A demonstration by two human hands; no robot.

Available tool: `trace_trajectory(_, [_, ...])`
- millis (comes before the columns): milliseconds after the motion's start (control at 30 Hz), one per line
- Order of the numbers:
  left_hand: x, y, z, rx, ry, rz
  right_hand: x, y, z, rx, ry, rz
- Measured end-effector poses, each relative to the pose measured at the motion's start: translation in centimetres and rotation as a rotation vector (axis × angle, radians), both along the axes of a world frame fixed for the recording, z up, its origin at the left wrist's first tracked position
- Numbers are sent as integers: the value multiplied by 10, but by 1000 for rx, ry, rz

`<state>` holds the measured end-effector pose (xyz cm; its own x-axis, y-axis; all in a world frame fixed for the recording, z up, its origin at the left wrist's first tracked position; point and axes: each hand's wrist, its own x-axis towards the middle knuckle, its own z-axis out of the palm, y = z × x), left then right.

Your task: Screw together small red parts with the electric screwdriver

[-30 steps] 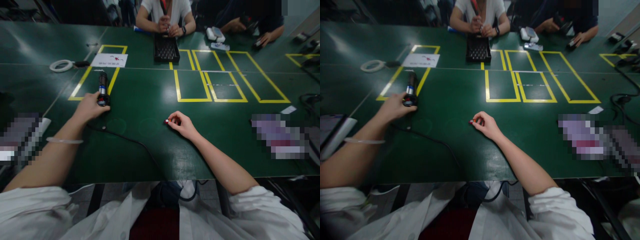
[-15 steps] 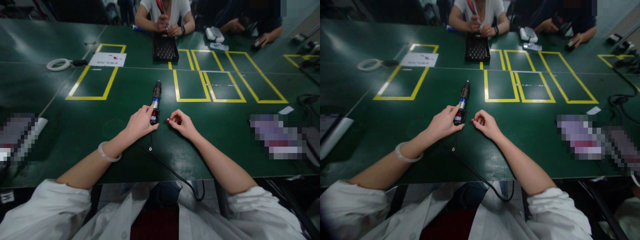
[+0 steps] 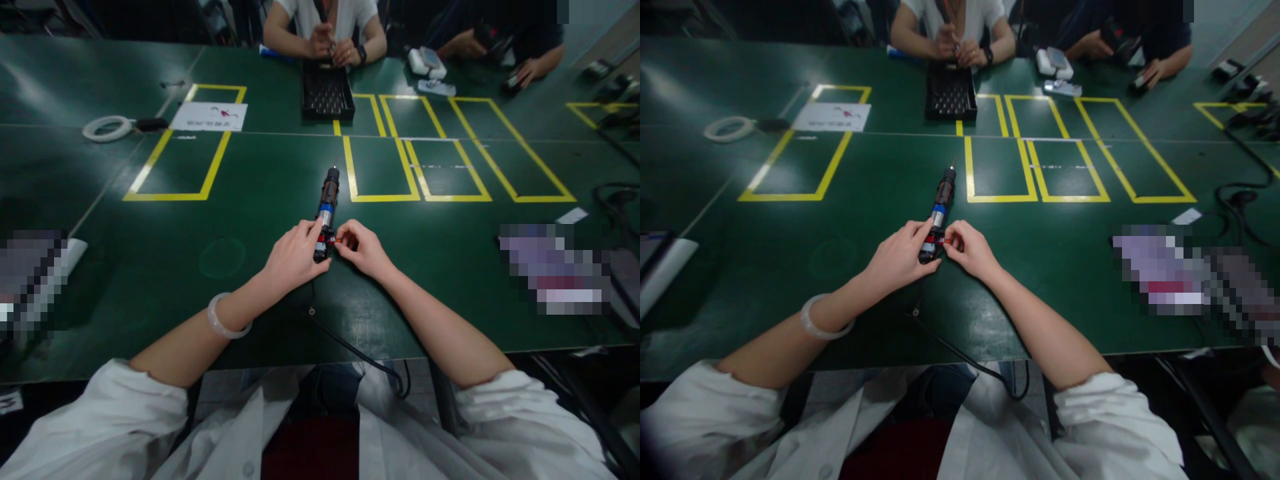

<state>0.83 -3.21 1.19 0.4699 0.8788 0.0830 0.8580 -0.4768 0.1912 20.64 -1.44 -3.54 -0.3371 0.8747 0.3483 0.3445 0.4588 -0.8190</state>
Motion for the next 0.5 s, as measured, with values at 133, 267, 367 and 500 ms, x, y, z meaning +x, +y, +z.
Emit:
trace_trajectory(133, [1, -5, 1, 18, 34, -10, 1, -1, 2, 40, -62, 29])
trace_trajectory(267, [1, -8, 1, 24, 52, 5, 4, 0, 3, 15, -55, 59])
trace_trajectory(367, [2, -8, 2, 12, 65, 21, 6, 0, 3, 15, -54, 60])
trace_trajectory(500, [3, -9, 3, -1, 75, 30, 6, 0, 2, 27, -56, 35])
